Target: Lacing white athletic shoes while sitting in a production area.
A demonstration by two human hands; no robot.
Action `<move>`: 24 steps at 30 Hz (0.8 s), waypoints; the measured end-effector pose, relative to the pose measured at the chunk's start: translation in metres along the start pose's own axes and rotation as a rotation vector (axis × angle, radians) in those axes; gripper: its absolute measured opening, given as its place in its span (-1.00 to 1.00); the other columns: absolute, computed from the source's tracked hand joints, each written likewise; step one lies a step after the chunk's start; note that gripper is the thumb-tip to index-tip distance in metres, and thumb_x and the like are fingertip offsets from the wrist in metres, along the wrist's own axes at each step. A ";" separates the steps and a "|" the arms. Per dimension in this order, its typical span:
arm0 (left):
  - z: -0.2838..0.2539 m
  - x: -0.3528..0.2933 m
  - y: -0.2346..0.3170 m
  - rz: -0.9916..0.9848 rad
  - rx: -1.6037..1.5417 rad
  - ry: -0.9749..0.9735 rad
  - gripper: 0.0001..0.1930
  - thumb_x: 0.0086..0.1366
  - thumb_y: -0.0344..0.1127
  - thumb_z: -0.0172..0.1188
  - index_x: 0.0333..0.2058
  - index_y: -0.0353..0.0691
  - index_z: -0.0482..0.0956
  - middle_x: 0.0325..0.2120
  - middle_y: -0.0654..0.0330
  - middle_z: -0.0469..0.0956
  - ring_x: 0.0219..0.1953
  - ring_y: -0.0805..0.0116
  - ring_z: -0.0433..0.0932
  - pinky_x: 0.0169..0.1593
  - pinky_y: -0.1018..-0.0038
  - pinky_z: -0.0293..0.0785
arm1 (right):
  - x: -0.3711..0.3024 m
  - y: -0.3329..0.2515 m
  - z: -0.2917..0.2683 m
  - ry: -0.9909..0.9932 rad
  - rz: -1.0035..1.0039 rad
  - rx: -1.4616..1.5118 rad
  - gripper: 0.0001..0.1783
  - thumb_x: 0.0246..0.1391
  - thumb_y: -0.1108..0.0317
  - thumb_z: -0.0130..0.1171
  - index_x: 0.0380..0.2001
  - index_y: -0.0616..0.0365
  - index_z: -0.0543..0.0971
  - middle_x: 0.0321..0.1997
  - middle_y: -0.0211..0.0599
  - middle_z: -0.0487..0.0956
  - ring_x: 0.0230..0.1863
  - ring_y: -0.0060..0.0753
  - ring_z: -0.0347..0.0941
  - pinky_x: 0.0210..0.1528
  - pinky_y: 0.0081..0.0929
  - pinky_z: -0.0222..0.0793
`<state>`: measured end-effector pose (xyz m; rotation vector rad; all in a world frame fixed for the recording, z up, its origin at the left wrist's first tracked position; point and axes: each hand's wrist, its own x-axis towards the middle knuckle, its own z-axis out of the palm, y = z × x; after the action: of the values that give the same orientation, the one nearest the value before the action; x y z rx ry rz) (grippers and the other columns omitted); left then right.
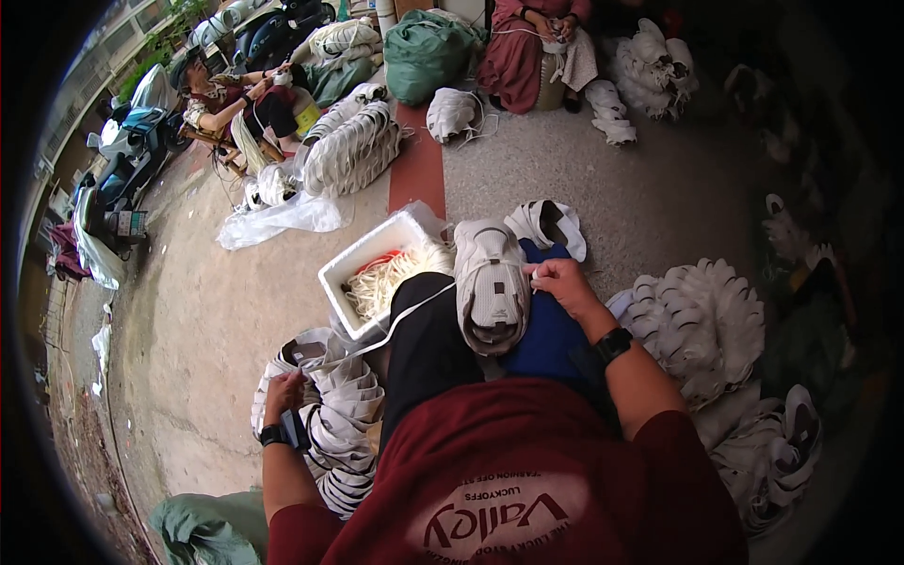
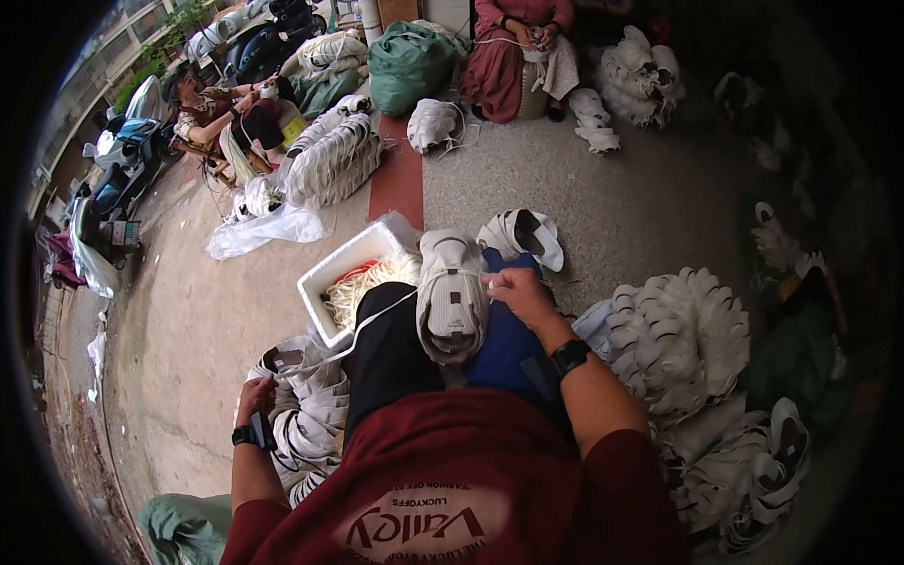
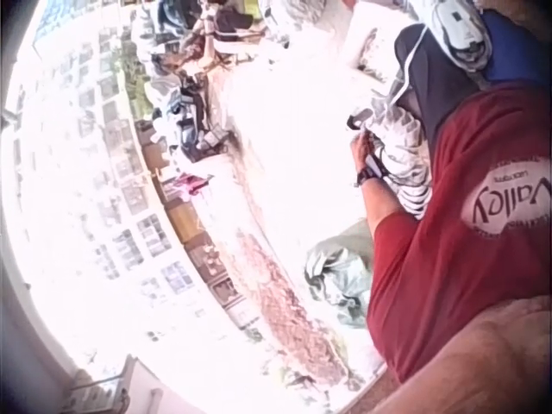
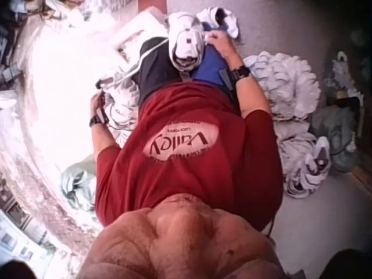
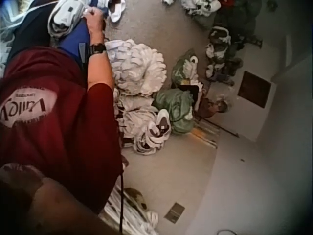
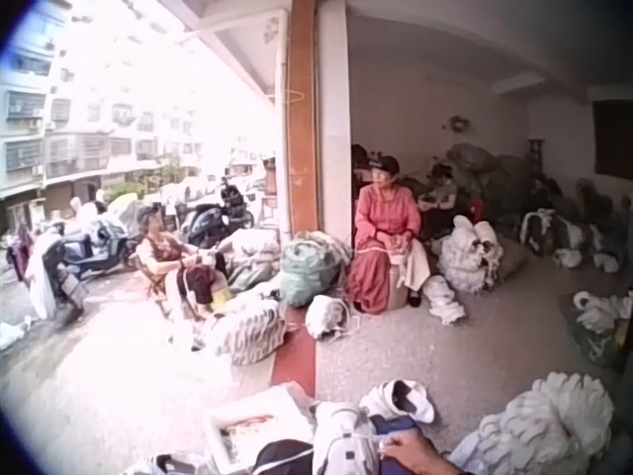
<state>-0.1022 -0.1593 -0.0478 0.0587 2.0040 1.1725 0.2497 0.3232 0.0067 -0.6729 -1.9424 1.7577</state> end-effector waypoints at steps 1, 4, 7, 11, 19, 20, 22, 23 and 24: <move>0.021 0.006 0.002 0.030 -0.109 -0.056 -0.73 0.23 -0.16 0.16 -0.44 -0.29 0.53 -0.70 0.30 0.44 -0.72 0.53 0.37 -0.66 0.60 0.24 | 0.009 0.005 0.011 -0.010 0.000 0.004 -0.92 -0.12 0.53 0.15 -0.62 0.27 0.48 -0.31 -0.13 0.59 -0.20 -0.49 0.48 -0.19 -0.58 0.37; 0.120 -0.011 0.079 0.074 -0.301 -0.384 -0.81 0.26 -0.24 0.11 -0.42 -0.24 0.50 -0.61 0.30 0.50 -0.61 0.56 0.41 -0.54 0.64 0.32 | 0.030 0.023 0.019 0.210 -0.010 0.121 -0.92 -0.15 0.56 0.15 -0.64 0.29 0.49 -0.46 -0.31 0.54 0.02 -0.37 0.41 -0.03 -0.49 0.27; 0.188 -0.029 0.135 0.236 -0.188 -0.589 -0.83 0.26 -0.24 0.12 -0.44 -0.19 0.50 -0.59 0.31 0.52 -0.57 0.60 0.42 -0.44 0.68 0.35 | 0.039 0.016 0.031 0.242 -0.075 0.035 -0.94 -0.16 0.57 0.15 -0.63 0.30 0.50 -0.47 -0.28 0.55 0.04 -0.33 0.41 -0.02 -0.48 0.26; 0.242 -0.036 0.177 0.316 -0.026 -0.704 -0.83 0.23 -0.22 0.15 -0.43 -0.18 0.51 -0.58 0.32 0.52 -0.56 0.60 0.43 -0.43 0.67 0.35 | 0.051 0.017 0.039 0.295 -0.008 0.171 -0.93 -0.14 0.53 0.19 -0.58 0.33 0.52 -0.39 -0.19 0.60 0.05 -0.30 0.40 -0.01 -0.47 0.26; 0.267 -0.032 0.179 0.361 0.147 -0.699 -0.82 0.22 -0.22 0.17 -0.42 -0.21 0.54 -0.60 0.34 0.52 -0.55 0.63 0.44 -0.44 0.67 0.37 | 0.041 -0.005 0.049 0.343 -0.407 -0.840 -0.95 -0.14 0.50 0.04 -0.56 0.22 0.38 -0.57 0.00 0.49 -0.43 0.03 0.43 -0.40 -0.19 0.36; 0.267 -0.032 0.179 0.353 0.123 -0.683 -0.82 0.21 -0.22 0.18 -0.42 -0.21 0.54 -0.60 0.35 0.52 -0.55 0.63 0.44 -0.45 0.67 0.37 | 0.044 -0.002 0.050 0.336 -0.468 -0.839 -0.91 -0.13 0.50 0.02 -0.48 0.20 0.35 -0.59 0.01 0.48 -0.47 0.05 0.46 -0.43 -0.13 0.36; 0.269 -0.030 0.178 0.352 0.145 -0.679 -0.82 0.21 -0.22 0.19 -0.42 -0.22 0.54 -0.61 0.35 0.51 -0.56 0.63 0.44 -0.45 0.67 0.37 | 0.045 0.001 0.051 0.313 -0.397 -0.819 -0.92 -0.13 0.52 0.01 -0.48 0.20 0.35 -0.57 0.02 0.49 -0.49 0.08 0.46 -0.43 -0.13 0.37; 0.270 -0.029 0.177 0.353 0.154 -0.673 -0.82 0.20 -0.22 0.20 -0.43 -0.22 0.54 -0.62 0.36 0.51 -0.57 0.63 0.44 -0.45 0.67 0.37 | 0.045 0.003 0.051 0.279 -0.330 -0.806 -0.92 -0.13 0.53 -0.01 -0.47 0.20 0.36 -0.56 0.03 0.49 -0.50 0.11 0.46 -0.43 -0.13 0.37; 0.271 -0.030 0.178 0.355 0.163 -0.675 -0.82 0.20 -0.22 0.20 -0.43 -0.22 0.54 -0.62 0.36 0.51 -0.57 0.63 0.44 -0.45 0.67 0.37 | 0.047 0.006 0.052 0.287 -0.329 -0.802 -0.92 -0.13 0.53 -0.01 -0.47 0.20 0.36 -0.56 0.03 0.49 -0.50 0.11 0.46 -0.43 -0.13 0.37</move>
<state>0.0359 0.1232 0.0354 0.8116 1.5019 1.0117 0.1810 0.3122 -0.0051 -0.7398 -2.3469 0.6105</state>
